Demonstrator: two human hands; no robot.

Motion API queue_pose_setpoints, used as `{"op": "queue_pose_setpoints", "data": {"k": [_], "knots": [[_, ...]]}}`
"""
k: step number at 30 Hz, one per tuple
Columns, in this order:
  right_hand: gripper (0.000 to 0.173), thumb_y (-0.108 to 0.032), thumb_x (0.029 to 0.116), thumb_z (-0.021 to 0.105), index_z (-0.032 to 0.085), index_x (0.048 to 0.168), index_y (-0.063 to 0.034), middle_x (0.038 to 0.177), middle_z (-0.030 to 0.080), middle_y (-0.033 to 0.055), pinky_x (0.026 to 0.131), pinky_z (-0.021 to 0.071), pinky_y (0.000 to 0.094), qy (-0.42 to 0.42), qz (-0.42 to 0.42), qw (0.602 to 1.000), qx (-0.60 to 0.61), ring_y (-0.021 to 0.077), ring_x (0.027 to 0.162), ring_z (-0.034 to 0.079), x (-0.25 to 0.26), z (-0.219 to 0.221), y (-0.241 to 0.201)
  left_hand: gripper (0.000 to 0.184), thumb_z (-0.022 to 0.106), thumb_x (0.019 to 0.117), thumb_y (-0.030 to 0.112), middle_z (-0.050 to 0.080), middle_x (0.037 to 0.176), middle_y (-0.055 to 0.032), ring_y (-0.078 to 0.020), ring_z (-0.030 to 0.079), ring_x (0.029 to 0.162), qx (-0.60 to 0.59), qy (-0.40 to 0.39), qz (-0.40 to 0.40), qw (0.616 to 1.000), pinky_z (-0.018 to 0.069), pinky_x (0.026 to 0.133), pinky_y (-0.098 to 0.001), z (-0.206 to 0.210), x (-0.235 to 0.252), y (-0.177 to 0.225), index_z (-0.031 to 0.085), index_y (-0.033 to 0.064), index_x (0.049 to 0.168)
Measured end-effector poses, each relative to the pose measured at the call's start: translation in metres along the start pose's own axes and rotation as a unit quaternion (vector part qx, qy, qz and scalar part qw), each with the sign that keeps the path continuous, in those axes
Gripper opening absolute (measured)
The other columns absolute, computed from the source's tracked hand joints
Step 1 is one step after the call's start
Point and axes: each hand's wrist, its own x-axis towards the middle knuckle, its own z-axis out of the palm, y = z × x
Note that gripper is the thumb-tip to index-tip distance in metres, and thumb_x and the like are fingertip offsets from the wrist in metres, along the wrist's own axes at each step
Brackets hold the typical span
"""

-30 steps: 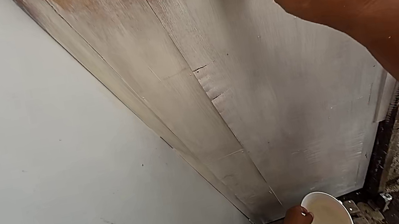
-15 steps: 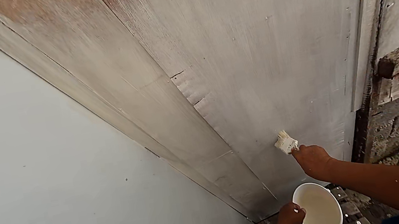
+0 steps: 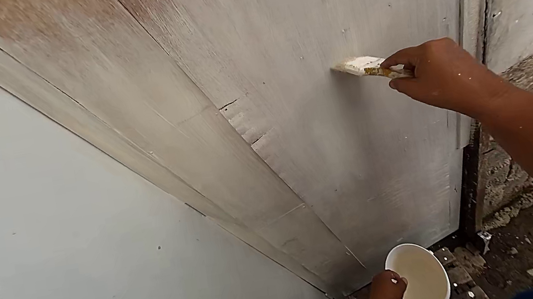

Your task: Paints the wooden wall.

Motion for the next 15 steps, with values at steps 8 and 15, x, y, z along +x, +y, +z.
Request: {"op": "queue_pose_setpoints", "data": {"k": [8, 15], "knots": [[0.046, -0.005, 0.0958, 0.057, 0.060, 0.142, -0.0016, 0.089, 0.065, 0.0239, 0.052, 0.0532, 0.0498, 0.094, -0.060, 0.990, -0.091, 0.0383, 0.063, 0.066, -0.060, 0.126, 0.046, 0.047, 0.050, 0.1065, 0.038, 0.065, 0.129, -0.0237, -0.0363, 0.062, 0.121, 0.009, -0.005, 0.002, 1.000, 0.0464, 0.105, -0.0563, 0.001, -0.004, 0.002, 0.062, 0.0030, 0.135], [0.052, 0.000, 0.1003, 0.046, 0.046, 0.153, -0.0017, 0.112, 0.065, 0.0302, 0.069, 0.0584, 0.0514, -0.253, 0.040, 0.950, -0.180, 0.0436, 0.086, 0.071, -0.187, 0.252, 0.113, 0.047, 0.050, 0.1065, 0.038, 0.065, 0.129, -0.0231, -0.0356, 0.061, 0.124, 0.009, 0.004, 0.008, 1.000, 0.0449, 0.108, -0.0556, 0.003, -0.010, -0.001, 0.062, 0.0021, 0.134]]}}
